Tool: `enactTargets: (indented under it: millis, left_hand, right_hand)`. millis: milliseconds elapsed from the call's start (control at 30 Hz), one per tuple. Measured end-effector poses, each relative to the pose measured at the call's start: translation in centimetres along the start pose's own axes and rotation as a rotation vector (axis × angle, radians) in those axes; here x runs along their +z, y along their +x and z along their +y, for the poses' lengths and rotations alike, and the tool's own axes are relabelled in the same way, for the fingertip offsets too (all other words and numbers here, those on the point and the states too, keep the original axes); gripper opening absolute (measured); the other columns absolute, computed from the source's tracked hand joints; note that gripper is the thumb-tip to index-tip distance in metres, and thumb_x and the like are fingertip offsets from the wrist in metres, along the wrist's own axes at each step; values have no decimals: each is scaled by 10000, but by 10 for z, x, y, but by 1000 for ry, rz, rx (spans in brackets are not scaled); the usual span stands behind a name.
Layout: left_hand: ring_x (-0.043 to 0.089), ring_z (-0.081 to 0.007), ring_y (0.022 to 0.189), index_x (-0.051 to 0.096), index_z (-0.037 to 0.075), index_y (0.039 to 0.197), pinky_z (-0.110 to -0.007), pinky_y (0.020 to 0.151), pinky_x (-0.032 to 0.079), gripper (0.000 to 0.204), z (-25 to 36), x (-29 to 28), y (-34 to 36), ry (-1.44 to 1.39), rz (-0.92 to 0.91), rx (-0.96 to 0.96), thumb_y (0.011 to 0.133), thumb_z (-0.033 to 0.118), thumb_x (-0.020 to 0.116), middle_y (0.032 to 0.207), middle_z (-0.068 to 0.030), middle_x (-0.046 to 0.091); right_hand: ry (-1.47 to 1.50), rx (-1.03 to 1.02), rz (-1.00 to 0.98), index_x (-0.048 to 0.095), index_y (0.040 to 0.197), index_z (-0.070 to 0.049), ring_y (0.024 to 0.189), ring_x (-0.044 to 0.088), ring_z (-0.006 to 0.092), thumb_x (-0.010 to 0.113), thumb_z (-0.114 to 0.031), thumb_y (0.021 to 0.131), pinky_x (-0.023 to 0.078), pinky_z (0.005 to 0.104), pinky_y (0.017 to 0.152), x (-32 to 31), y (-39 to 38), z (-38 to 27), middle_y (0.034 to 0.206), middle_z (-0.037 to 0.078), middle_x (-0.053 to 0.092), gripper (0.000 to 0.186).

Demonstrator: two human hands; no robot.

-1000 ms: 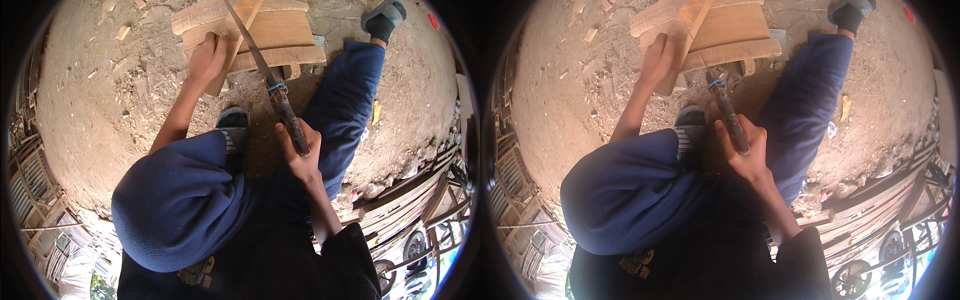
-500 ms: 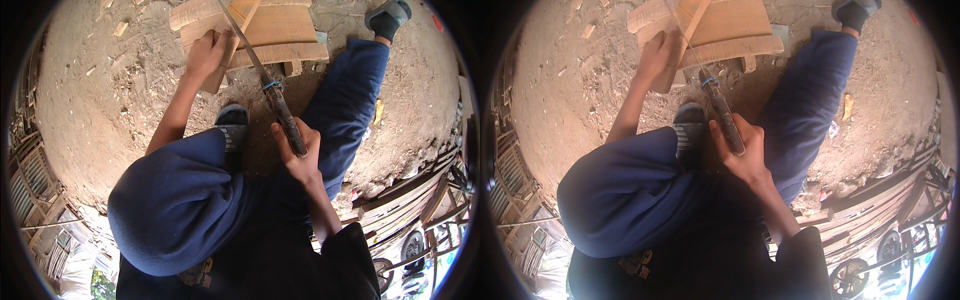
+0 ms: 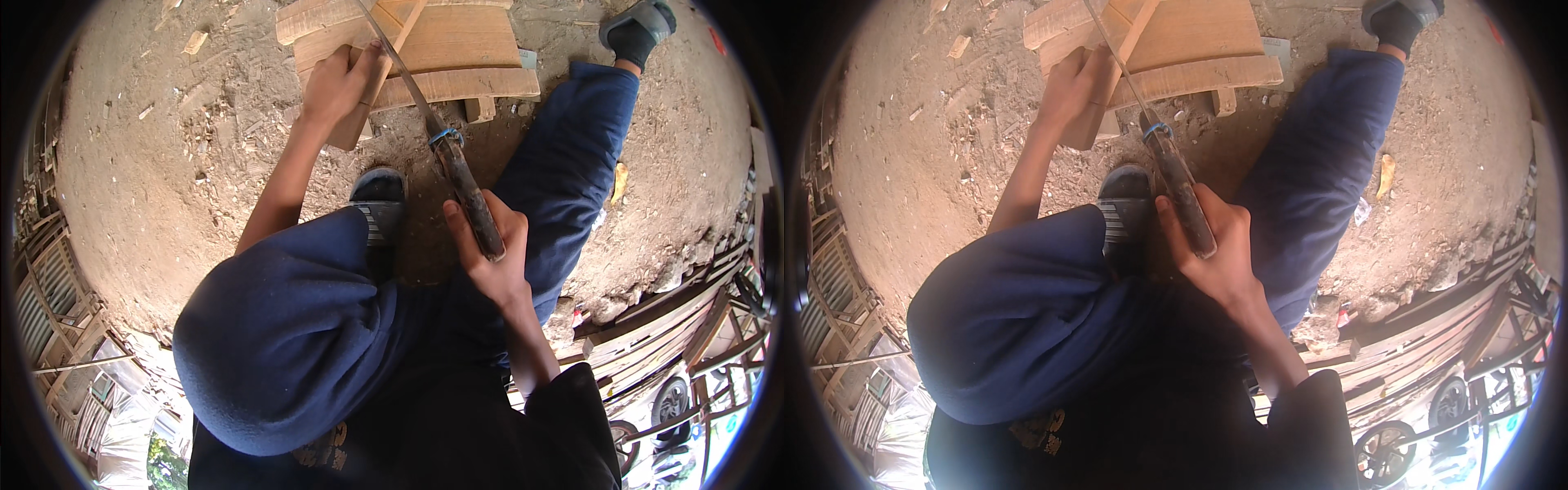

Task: The person sits on the ground and uses a chisel to carve a pattern into a piece of wood. The person holds the wood steady with one hand and strikes the chisel with the other to create grooves.

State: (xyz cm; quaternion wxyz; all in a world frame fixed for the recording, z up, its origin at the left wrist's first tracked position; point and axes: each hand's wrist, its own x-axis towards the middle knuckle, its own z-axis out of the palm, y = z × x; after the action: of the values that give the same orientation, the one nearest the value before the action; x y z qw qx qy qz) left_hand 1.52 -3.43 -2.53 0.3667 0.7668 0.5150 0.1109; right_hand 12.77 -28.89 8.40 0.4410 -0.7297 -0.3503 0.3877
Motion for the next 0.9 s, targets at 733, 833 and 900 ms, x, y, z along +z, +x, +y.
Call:
enactTargets:
  millis: [733, 833, 900]
  left_hand:
    - [676, -479, 987, 645, -38, 1092, -502, 886, 514, 734, -5, 1, 0, -11, -3, 22, 979, 655, 432, 946, -300, 706]
    - [675, -482, 986, 645, -36, 1106, -505, 885, 514, 736, -3, 0, 0, -6, -19, 14, 980, 656, 428, 956, -296, 707]
    - [674, -484, 987, 647, -34, 1110, -507, 883, 515, 730, -1, -2, -1, -7, -28, 13, 982, 651, 431, 956, -295, 707]
  right_hand:
    - [-35, -13, -31, 587, 753, -4, 542, 403, 18, 687, -131, 940, 316, 258, 471, -4, 3, -15, 549, -15, 471, 247]
    - [-57, -33, -43, 592, 756, -4, 529, 409, 25, 691, -132, 934, 320, 261, 467, -7, 4, -11, 543, -7, 474, 241]
    - [-61, -37, -43, 596, 760, -5, 524, 416, 31, 691, -127, 931, 324, 262, 468, -8, 5, -9, 545, -4, 479, 230]
